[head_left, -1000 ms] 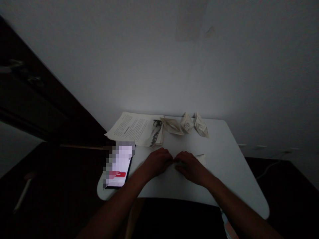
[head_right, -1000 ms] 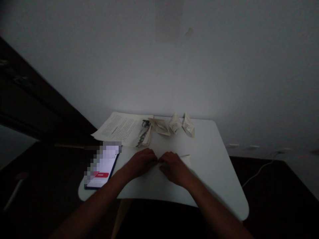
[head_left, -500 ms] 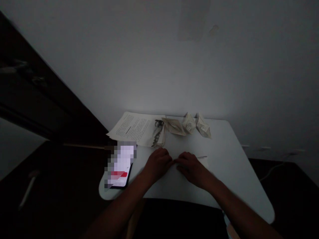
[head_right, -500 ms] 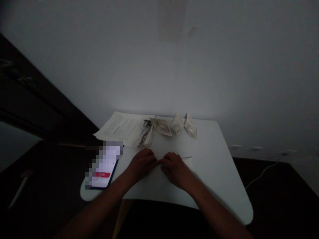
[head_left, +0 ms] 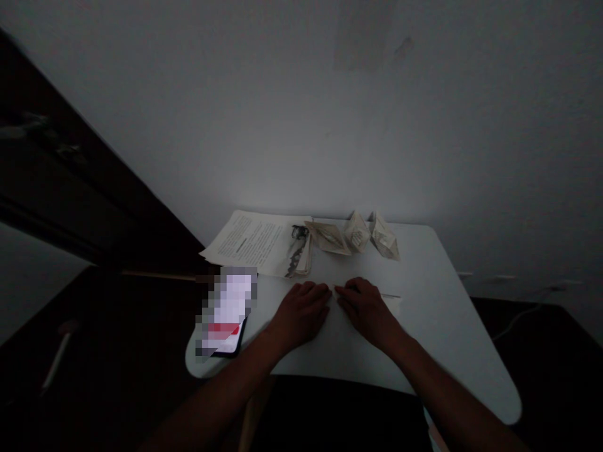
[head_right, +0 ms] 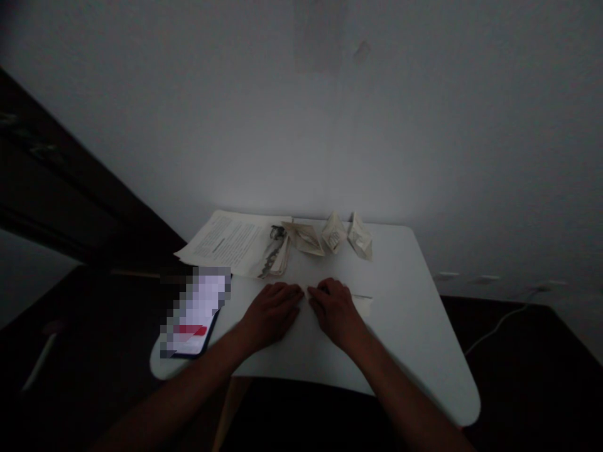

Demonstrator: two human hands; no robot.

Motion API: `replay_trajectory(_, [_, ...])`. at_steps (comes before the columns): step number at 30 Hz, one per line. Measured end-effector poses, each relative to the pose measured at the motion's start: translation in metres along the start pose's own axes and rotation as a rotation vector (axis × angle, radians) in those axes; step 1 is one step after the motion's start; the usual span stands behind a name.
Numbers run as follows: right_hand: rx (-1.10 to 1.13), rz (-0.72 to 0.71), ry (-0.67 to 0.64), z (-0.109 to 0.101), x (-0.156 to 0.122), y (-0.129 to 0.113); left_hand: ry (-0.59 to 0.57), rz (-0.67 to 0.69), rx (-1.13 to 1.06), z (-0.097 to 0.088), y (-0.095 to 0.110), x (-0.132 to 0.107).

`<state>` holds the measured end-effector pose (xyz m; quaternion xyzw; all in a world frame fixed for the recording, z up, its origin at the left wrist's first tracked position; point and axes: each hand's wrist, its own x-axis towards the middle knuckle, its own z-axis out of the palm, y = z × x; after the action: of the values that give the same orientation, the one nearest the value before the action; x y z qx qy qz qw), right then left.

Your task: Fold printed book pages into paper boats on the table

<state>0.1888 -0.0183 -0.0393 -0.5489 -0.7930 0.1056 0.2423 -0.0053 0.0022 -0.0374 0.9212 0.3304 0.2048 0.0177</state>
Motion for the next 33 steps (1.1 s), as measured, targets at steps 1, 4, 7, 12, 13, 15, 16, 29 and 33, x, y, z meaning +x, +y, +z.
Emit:
replay_trajectory(1, [-0.001,-0.002,0.002,0.0000,0.0000,0.0000,-0.009,0.012,0.001,-0.0003,0.0005,0.0001])
replay_trajectory(4, [0.000,-0.012,0.001,-0.0002,-0.0004,-0.0001,-0.018,0.042,0.006,0.0002,0.0012,-0.0001])
replay_trajectory(7, [0.009,-0.003,-0.001,-0.0009,-0.0006,-0.0009,-0.019,0.035,0.013,0.0016,0.0011,-0.0009])
replay_trajectory(12, [0.010,-0.003,0.008,-0.0010,-0.0005,-0.0011,-0.019,-0.026,-0.002,0.0011,0.0024,-0.0025])
replay_trajectory(13, [0.009,-0.005,0.008,-0.0005,-0.0005,-0.0007,-0.016,-0.039,-0.003,0.0007,0.0029,-0.0028])
replay_trajectory(15, [0.005,-0.005,0.006,0.0009,-0.0006,0.0007,-0.014,-0.067,0.001,0.0003,0.0036,-0.0035])
replay_trajectory(16, [0.003,-0.003,0.008,0.0017,-0.0007,0.0014,-0.011,-0.083,0.007,0.0003,0.0037,-0.0039])
replay_trajectory(29, [0.018,0.001,0.008,0.0019,-0.0005,0.0018,-0.052,-0.048,-0.008,-0.0056,0.0085,-0.0073])
replay_trajectory(33, [0.024,0.000,0.010,0.0030,-0.0008,0.0023,-0.064,-0.087,-0.016,-0.0078,0.0105,-0.0050])
